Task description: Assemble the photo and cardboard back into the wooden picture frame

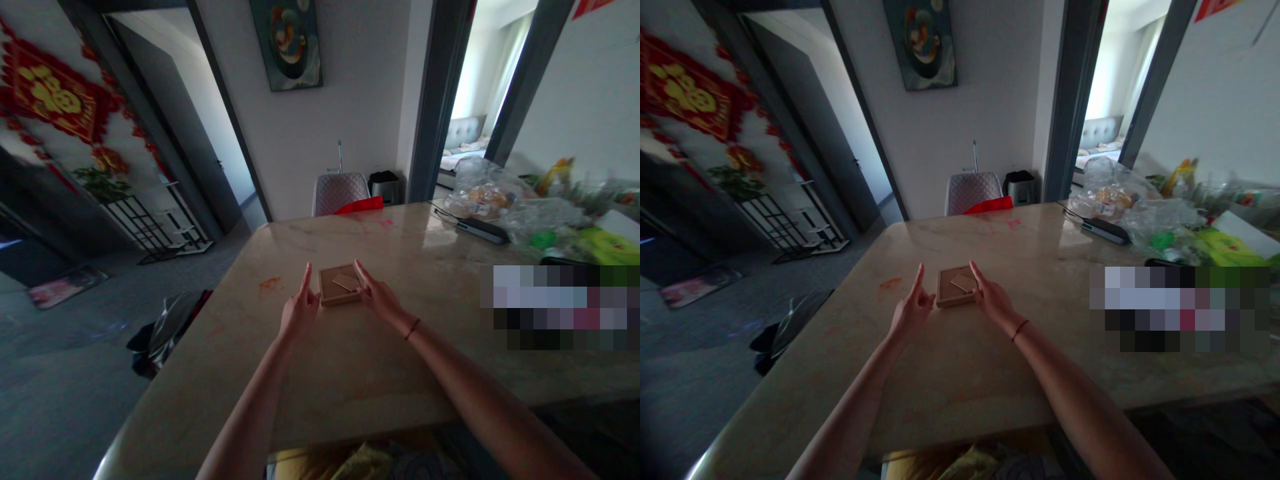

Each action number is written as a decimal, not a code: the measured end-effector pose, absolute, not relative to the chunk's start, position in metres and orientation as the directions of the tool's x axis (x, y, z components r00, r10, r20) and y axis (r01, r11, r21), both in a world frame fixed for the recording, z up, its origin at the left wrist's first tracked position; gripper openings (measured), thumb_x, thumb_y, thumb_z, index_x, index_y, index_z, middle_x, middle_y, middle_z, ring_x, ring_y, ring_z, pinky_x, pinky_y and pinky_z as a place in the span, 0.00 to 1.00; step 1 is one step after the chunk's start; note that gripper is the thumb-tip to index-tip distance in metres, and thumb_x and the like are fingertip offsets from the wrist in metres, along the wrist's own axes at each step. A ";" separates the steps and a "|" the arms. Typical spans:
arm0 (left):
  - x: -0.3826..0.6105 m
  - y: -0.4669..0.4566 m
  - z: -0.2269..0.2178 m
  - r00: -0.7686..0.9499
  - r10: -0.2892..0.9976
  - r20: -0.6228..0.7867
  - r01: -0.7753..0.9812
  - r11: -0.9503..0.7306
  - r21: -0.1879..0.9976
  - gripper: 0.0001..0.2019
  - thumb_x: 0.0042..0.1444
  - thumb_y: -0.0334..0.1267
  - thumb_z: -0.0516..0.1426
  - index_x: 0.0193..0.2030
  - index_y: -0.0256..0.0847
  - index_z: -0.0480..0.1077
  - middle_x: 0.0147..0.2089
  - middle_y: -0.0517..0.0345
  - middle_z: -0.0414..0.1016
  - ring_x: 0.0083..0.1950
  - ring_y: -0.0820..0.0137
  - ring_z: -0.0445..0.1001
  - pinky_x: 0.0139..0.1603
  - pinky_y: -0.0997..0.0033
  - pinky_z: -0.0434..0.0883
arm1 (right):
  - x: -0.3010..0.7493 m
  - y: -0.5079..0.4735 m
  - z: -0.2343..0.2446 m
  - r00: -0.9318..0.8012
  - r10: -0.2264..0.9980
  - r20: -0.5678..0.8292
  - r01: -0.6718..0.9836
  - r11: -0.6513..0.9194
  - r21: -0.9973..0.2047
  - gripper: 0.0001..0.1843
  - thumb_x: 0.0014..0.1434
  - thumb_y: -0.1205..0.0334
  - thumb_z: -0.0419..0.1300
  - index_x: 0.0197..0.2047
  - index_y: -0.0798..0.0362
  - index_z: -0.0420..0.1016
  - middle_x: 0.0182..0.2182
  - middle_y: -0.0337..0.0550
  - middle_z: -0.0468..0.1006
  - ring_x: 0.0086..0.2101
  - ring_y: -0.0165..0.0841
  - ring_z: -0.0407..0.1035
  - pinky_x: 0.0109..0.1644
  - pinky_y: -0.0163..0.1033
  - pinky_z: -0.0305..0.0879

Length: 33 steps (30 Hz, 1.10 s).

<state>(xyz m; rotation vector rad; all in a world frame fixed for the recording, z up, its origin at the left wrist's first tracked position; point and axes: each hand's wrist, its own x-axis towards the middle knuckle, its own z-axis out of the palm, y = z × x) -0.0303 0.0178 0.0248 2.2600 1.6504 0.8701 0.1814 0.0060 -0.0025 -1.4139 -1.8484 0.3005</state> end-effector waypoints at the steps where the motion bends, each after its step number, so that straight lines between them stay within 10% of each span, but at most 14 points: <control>1: -0.030 0.018 0.025 0.193 0.926 0.326 0.802 -0.340 0.491 0.37 0.54 0.36 0.52 0.68 0.45 0.37 0.24 0.68 0.66 0.23 0.77 0.63 0.28 0.78 0.59 | 0.181 0.006 -0.002 -0.081 0.898 0.432 0.719 0.352 -0.599 0.35 0.56 0.63 0.47 0.66 0.54 0.43 0.19 0.32 0.66 0.20 0.27 0.57 0.26 0.32 0.50; 6: -0.031 0.020 0.025 0.193 0.963 0.186 0.846 -0.260 0.465 0.27 0.56 0.45 0.52 0.62 0.42 0.57 0.27 0.62 0.73 0.26 0.74 0.69 0.27 0.77 0.59 | 0.179 0.003 0.004 0.138 0.907 0.399 0.803 0.133 -0.581 0.36 0.55 0.47 0.52 0.62 0.59 0.55 0.27 0.45 0.75 0.27 0.33 0.67 0.28 0.34 0.57; 10: -0.030 0.020 0.023 0.218 0.968 0.121 0.873 -0.249 0.420 0.21 0.54 0.51 0.53 0.50 0.44 0.72 0.30 0.58 0.76 0.30 0.70 0.73 0.28 0.75 0.61 | 0.180 0.001 0.006 0.184 0.942 0.282 0.850 -0.008 -0.526 0.32 0.49 0.34 0.51 0.39 0.56 0.76 0.30 0.52 0.77 0.31 0.39 0.71 0.28 0.36 0.57; 19: -0.024 0.013 0.025 0.186 0.965 0.186 0.932 -0.233 0.279 0.14 0.52 0.44 0.56 0.44 0.44 0.74 0.34 0.56 0.76 0.35 0.66 0.74 0.32 0.73 0.64 | 0.172 0.003 -0.001 0.167 0.958 0.233 0.734 0.037 -0.678 0.29 0.49 0.35 0.53 0.16 0.53 0.63 0.13 0.36 0.63 0.17 0.26 0.57 0.20 0.33 0.41; 26: -0.022 0.011 0.026 0.181 0.970 0.162 0.927 -0.223 0.301 0.14 0.52 0.45 0.56 0.43 0.43 0.74 0.35 0.55 0.76 0.35 0.67 0.74 0.33 0.74 0.63 | 0.172 0.008 -0.006 0.251 0.941 0.229 0.442 0.099 -0.891 0.23 0.49 0.43 0.57 0.34 0.55 0.76 0.28 0.45 0.77 0.26 0.32 0.69 0.25 0.33 0.59; 33: -0.011 0.001 0.028 0.231 0.970 0.071 0.912 -0.241 0.332 0.17 0.55 0.50 0.51 0.45 0.48 0.74 0.36 0.57 0.78 0.35 0.69 0.73 0.31 0.76 0.61 | 0.161 0.009 0.000 0.164 0.939 0.303 0.096 0.291 -0.952 0.30 0.51 0.56 0.57 0.58 0.50 0.60 0.45 0.48 0.75 0.38 0.34 0.73 0.40 0.39 0.69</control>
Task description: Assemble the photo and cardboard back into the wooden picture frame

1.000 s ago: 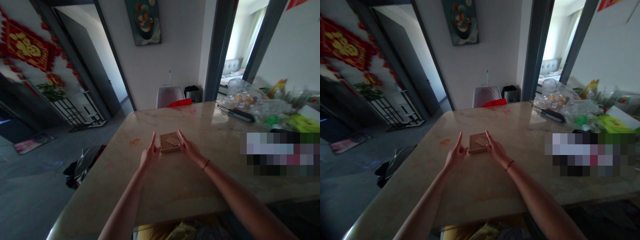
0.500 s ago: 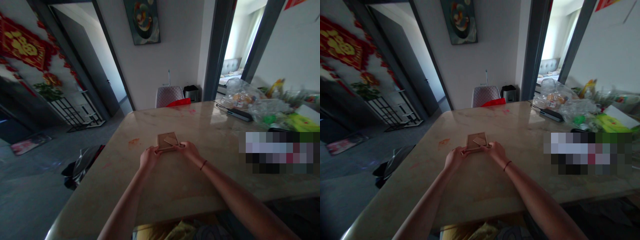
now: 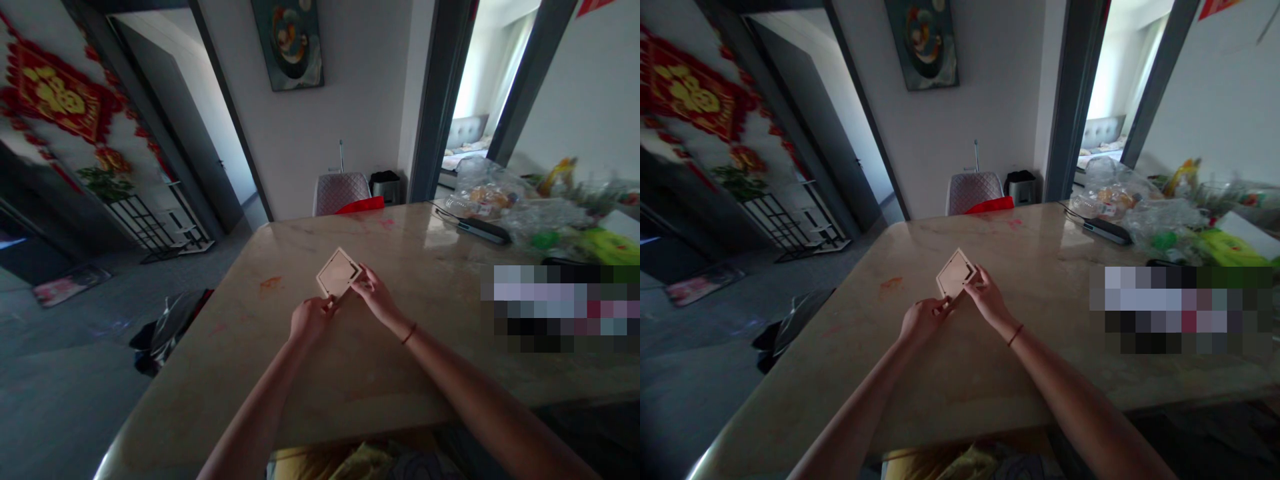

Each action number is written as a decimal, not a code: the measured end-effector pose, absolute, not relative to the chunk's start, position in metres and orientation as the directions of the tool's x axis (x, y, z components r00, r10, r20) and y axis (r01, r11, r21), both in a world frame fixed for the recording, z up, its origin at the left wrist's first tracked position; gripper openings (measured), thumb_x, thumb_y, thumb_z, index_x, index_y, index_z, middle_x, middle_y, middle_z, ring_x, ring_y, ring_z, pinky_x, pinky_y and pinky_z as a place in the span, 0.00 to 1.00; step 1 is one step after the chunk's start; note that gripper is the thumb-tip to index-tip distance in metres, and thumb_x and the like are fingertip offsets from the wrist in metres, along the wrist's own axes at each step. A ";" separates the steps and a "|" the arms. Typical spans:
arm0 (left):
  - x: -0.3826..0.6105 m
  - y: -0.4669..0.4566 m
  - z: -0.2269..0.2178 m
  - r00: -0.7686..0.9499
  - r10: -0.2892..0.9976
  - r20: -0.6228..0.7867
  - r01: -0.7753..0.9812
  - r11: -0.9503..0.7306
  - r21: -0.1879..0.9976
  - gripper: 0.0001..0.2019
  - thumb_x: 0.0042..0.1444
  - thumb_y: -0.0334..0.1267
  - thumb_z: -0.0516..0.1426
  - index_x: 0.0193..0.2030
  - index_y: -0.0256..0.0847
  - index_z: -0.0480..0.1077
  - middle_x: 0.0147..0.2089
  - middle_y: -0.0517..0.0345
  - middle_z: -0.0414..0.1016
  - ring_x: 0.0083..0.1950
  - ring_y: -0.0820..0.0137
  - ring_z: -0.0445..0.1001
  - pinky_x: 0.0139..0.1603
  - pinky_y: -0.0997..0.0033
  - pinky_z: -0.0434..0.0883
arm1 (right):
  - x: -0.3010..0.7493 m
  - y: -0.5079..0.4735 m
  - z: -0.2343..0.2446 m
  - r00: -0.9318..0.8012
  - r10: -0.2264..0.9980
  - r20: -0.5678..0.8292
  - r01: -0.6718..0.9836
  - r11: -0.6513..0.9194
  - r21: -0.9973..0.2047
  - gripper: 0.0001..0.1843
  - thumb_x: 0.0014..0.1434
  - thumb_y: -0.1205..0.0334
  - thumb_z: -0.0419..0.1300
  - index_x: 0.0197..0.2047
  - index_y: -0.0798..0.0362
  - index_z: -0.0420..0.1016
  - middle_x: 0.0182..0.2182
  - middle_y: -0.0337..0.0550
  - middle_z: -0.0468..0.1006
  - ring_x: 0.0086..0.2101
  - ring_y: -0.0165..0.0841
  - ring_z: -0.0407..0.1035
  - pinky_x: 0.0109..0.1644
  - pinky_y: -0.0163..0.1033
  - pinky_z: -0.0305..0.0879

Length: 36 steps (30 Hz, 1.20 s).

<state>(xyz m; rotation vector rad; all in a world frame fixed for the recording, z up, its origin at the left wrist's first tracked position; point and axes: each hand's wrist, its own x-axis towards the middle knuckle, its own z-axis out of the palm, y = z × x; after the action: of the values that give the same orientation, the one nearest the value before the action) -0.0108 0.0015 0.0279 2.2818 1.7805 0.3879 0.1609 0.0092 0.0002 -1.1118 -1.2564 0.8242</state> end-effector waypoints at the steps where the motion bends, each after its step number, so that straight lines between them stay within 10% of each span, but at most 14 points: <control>1: -0.009 0.001 0.027 0.243 0.967 0.075 0.906 -0.254 0.340 0.17 0.55 0.49 0.51 0.45 0.48 0.74 0.36 0.57 0.78 0.34 0.70 0.73 0.31 0.75 0.61 | 0.159 0.008 0.001 0.162 0.938 0.305 0.075 0.297 -0.952 0.33 0.51 0.57 0.58 0.60 0.50 0.57 0.45 0.48 0.75 0.38 0.34 0.73 0.40 0.39 0.70; 14: -0.005 0.004 0.013 0.249 0.959 0.133 0.723 -0.275 0.634 0.16 0.56 0.43 0.51 0.46 0.44 0.74 0.41 0.53 0.78 0.37 0.67 0.74 0.36 0.73 0.65 | 0.158 0.006 -0.008 0.299 0.865 0.403 0.222 0.348 -0.911 0.37 0.51 0.53 0.58 0.60 0.57 0.52 0.42 0.53 0.74 0.35 0.36 0.72 0.34 0.39 0.72; 20: -0.007 0.013 0.016 0.090 0.994 0.069 0.137 -0.081 0.987 0.28 0.57 0.54 0.47 0.58 0.38 0.62 0.51 0.45 0.73 0.43 0.65 0.75 0.39 0.69 0.70 | 0.153 -0.004 -0.001 0.181 0.828 0.531 0.405 0.429 -0.808 0.32 0.52 0.54 0.59 0.59 0.54 0.58 0.42 0.51 0.75 0.36 0.36 0.72 0.39 0.41 0.70; 30: -0.007 0.007 0.032 0.036 0.992 -0.122 -0.156 0.126 0.980 0.30 0.59 0.55 0.44 0.61 0.38 0.58 0.51 0.42 0.73 0.35 0.67 0.77 0.33 0.70 0.72 | 0.155 -0.007 0.003 -0.098 0.734 0.672 0.536 0.608 -0.586 0.26 0.55 0.59 0.56 0.57 0.50 0.63 0.47 0.47 0.74 0.47 0.37 0.68 0.51 0.46 0.64; 36: -0.014 0.013 0.027 0.066 0.977 -0.201 -0.158 0.209 0.965 0.32 0.51 0.62 0.48 0.45 0.33 0.71 0.32 0.48 0.76 0.31 0.67 0.75 0.30 0.71 0.72 | 0.152 -0.010 0.001 -0.288 0.754 0.591 0.536 0.638 -0.553 0.16 0.57 0.55 0.56 0.48 0.50 0.72 0.45 0.46 0.76 0.46 0.37 0.70 0.53 0.46 0.63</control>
<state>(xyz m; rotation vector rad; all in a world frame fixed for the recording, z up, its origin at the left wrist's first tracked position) -0.0144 0.0134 0.0269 0.9619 1.1440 1.0951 0.1522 -0.0098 0.0012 -1.0121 -1.9723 0.3100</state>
